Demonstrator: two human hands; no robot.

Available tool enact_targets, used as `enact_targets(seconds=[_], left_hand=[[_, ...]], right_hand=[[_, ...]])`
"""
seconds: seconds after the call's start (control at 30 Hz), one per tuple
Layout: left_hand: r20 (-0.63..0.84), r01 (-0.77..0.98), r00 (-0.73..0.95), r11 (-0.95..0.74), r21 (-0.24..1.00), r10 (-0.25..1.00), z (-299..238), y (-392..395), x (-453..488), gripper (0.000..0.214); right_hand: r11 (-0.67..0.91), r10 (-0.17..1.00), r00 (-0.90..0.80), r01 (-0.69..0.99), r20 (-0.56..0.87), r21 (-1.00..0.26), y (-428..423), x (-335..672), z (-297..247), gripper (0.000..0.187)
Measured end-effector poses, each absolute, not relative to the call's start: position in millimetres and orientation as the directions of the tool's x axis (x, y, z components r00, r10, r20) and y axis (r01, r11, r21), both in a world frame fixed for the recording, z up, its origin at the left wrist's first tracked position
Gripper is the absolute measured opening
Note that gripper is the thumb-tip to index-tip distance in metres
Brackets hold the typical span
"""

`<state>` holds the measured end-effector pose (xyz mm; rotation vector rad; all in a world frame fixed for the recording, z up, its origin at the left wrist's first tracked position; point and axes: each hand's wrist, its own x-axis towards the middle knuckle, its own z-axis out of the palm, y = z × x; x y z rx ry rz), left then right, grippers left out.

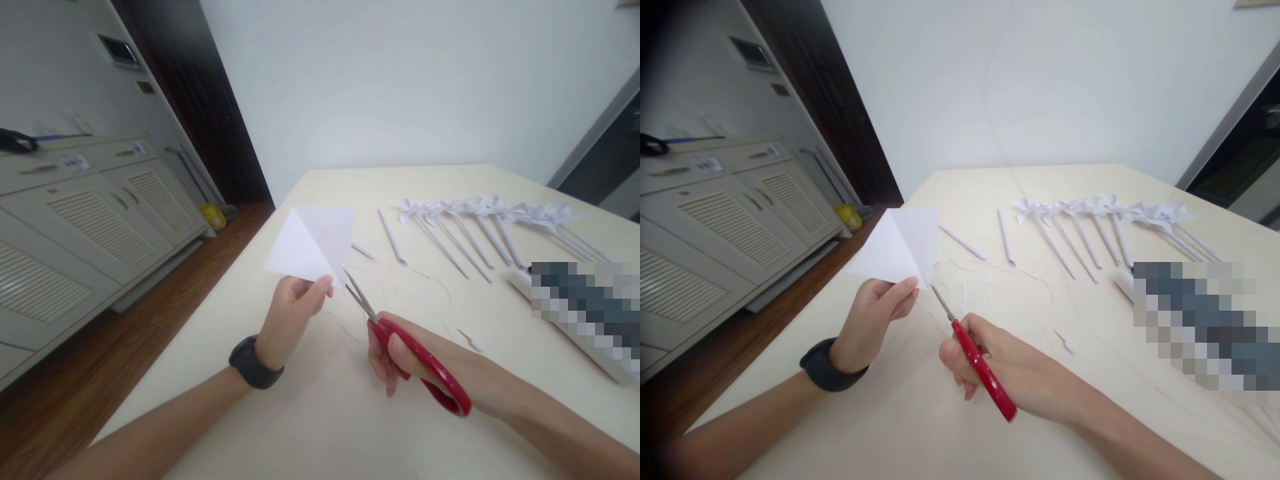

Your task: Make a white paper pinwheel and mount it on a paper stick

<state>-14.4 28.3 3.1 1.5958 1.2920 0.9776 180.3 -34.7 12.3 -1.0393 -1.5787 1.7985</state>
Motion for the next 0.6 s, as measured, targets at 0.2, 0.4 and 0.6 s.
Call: enact_targets(seconds=[0.2,0.4,0.6], left_hand=[[0.054,0.398,0.177,-0.122,0.909,0.983,3,18,-10,0.036],[-0.003,0.333,0.223,-0.073,0.940,0.975,3,12,-6,0.035],[-0.024,0.284,0.260,-0.053,0.957,0.965,4,14,-8,0.040]], right_hand=[[-0.225,0.805,-0.549,0.071,-0.226,-0.972,-38,174,11,0.030],[-0.278,0.774,-0.591,0.007,-0.229,-0.961,-38,172,18,0.033],[-0.310,0.768,-0.607,-0.072,-0.205,-0.948,-40,172,24,0.039]])
